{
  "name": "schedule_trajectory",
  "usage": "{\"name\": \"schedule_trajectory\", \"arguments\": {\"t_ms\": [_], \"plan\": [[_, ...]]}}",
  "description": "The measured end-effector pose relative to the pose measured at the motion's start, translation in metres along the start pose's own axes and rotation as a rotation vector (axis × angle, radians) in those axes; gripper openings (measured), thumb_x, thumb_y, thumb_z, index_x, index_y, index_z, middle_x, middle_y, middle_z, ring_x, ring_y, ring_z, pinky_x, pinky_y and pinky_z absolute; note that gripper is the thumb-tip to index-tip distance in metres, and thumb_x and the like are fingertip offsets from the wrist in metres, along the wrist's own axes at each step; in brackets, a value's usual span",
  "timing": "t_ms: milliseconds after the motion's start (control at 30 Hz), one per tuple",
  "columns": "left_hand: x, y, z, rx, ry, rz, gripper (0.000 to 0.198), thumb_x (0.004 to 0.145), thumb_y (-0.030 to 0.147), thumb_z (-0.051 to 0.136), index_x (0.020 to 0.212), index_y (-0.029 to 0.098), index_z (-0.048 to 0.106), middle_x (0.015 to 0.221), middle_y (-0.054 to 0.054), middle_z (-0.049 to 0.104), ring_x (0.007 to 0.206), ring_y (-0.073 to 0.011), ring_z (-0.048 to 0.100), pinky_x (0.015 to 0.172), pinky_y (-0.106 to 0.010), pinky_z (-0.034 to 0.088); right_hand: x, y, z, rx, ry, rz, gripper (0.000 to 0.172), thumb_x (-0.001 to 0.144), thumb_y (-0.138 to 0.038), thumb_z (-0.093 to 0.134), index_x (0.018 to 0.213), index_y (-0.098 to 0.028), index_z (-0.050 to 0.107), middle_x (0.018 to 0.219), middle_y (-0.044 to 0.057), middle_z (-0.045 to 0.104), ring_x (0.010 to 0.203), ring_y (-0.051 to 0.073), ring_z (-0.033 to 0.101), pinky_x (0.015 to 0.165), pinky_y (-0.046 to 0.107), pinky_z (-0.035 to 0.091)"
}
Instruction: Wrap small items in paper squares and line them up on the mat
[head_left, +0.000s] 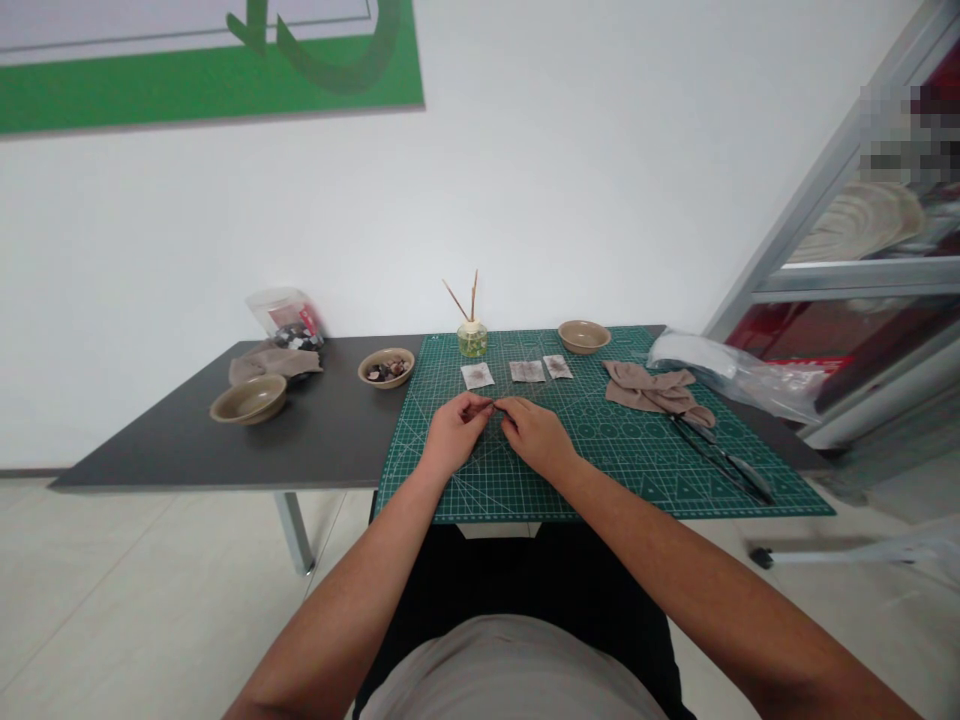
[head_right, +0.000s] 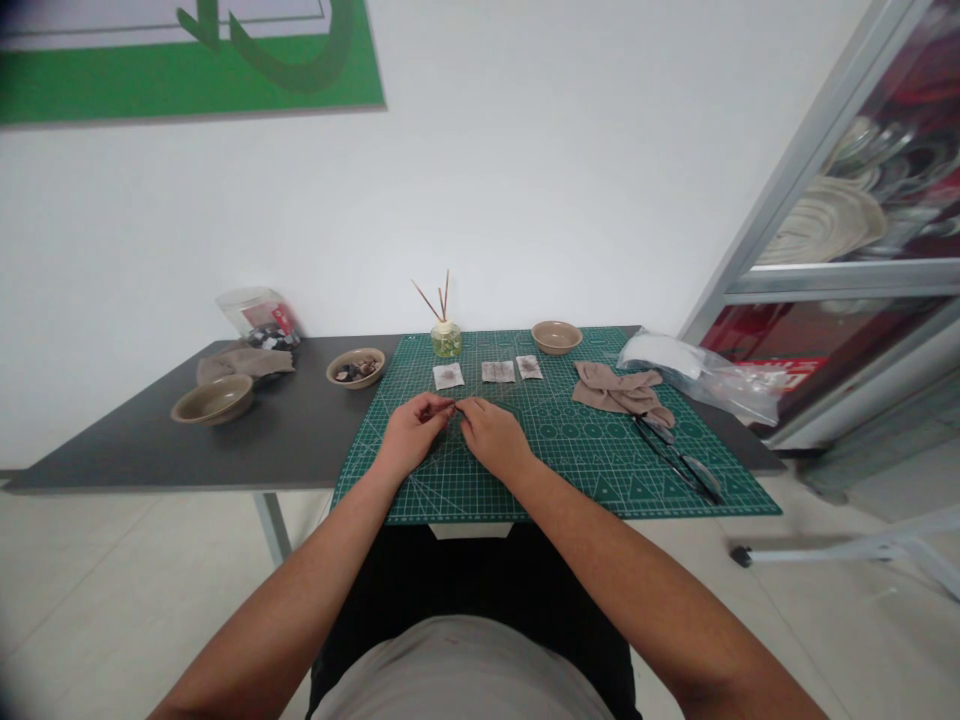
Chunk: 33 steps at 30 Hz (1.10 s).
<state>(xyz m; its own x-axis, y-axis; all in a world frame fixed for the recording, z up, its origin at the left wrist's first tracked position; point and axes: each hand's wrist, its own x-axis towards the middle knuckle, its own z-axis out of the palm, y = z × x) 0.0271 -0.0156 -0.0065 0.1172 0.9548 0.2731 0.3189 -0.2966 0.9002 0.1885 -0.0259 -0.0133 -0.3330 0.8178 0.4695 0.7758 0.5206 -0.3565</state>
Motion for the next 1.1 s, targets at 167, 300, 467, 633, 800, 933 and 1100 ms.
{"name": "schedule_trajectory", "arguments": {"t_ms": [167, 300, 467, 633, 800, 933, 1100], "plan": [[0.000, 0.000, 0.000, 0.011, -0.019, 0.022, 0.016, 0.079, 0.028, 0.061, 0.088, 0.017, 0.068, 0.082, -0.003, 0.069, 0.074, -0.0147, 0.062, 0.071, -0.027, 0.048, 0.000, -0.004, -0.004, -0.080, -0.021, 0.022, 0.024, 0.090, -0.017, 0.047, 0.108, -0.018, 0.063, 0.104, 0.008, 0.069, 0.093, 0.020, 0.063, 0.081, 0.031, 0.048], [0.001, -0.003, 0.000, 0.059, -0.007, 0.048, 0.016, 0.080, 0.028, 0.060, 0.088, 0.017, 0.068, 0.084, -0.003, 0.069, 0.076, -0.0148, 0.062, 0.072, -0.027, 0.048, 0.000, -0.004, -0.004, -0.109, -0.020, 0.008, 0.023, 0.093, -0.022, 0.046, 0.107, -0.020, 0.064, 0.104, 0.006, 0.069, 0.092, 0.020, 0.064, 0.078, 0.030, 0.047], [0.000, -0.004, -0.001, 0.140, 0.031, 0.069, 0.015, 0.081, 0.027, 0.059, 0.088, 0.018, 0.069, 0.082, -0.002, 0.069, 0.074, -0.0146, 0.061, 0.070, -0.027, 0.047, -0.001, -0.004, -0.003, -0.159, -0.023, 0.011, 0.021, 0.094, -0.022, 0.046, 0.103, -0.021, 0.065, 0.100, 0.005, 0.070, 0.088, 0.019, 0.064, 0.074, 0.029, 0.046], [-0.002, 0.000, -0.001, 0.124, 0.019, 0.042, 0.016, 0.081, 0.029, 0.060, 0.088, 0.019, 0.070, 0.080, -0.002, 0.070, 0.073, -0.0149, 0.062, 0.070, -0.027, 0.048, -0.001, -0.006, -0.003, -0.149, -0.017, 0.017, 0.019, 0.092, -0.022, 0.048, 0.102, -0.019, 0.065, 0.099, 0.006, 0.071, 0.089, 0.020, 0.064, 0.076, 0.030, 0.046], [-0.001, -0.001, 0.000, 0.070, -0.008, 0.035, 0.016, 0.078, 0.027, 0.063, 0.089, 0.019, 0.070, 0.086, -0.003, 0.071, 0.078, -0.0159, 0.065, 0.075, -0.028, 0.050, -0.001, -0.004, -0.003, -0.163, -0.017, 0.032, 0.018, 0.092, -0.027, 0.050, 0.101, -0.019, 0.065, 0.096, 0.006, 0.071, 0.088, 0.020, 0.065, 0.073, 0.030, 0.046], [0.000, -0.005, 0.001, 0.008, -0.029, 0.018, 0.016, 0.074, 0.019, 0.064, 0.089, 0.019, 0.070, 0.091, -0.003, 0.072, 0.082, -0.0162, 0.066, 0.079, -0.030, 0.051, -0.002, -0.003, -0.002, -0.176, -0.025, 0.029, 0.020, 0.094, -0.026, 0.047, 0.099, -0.020, 0.065, 0.096, 0.006, 0.071, 0.087, 0.020, 0.065, 0.073, 0.029, 0.045], [0.000, -0.010, 0.002, 0.015, -0.006, 0.025, 0.015, 0.075, 0.016, 0.061, 0.087, 0.020, 0.070, 0.085, -0.002, 0.072, 0.076, -0.0153, 0.065, 0.073, -0.028, 0.051, -0.002, -0.003, -0.002, -0.192, -0.020, 0.028, 0.018, 0.094, -0.025, 0.047, 0.095, -0.020, 0.064, 0.091, 0.005, 0.070, 0.086, 0.019, 0.064, 0.071, 0.029, 0.044]]}}
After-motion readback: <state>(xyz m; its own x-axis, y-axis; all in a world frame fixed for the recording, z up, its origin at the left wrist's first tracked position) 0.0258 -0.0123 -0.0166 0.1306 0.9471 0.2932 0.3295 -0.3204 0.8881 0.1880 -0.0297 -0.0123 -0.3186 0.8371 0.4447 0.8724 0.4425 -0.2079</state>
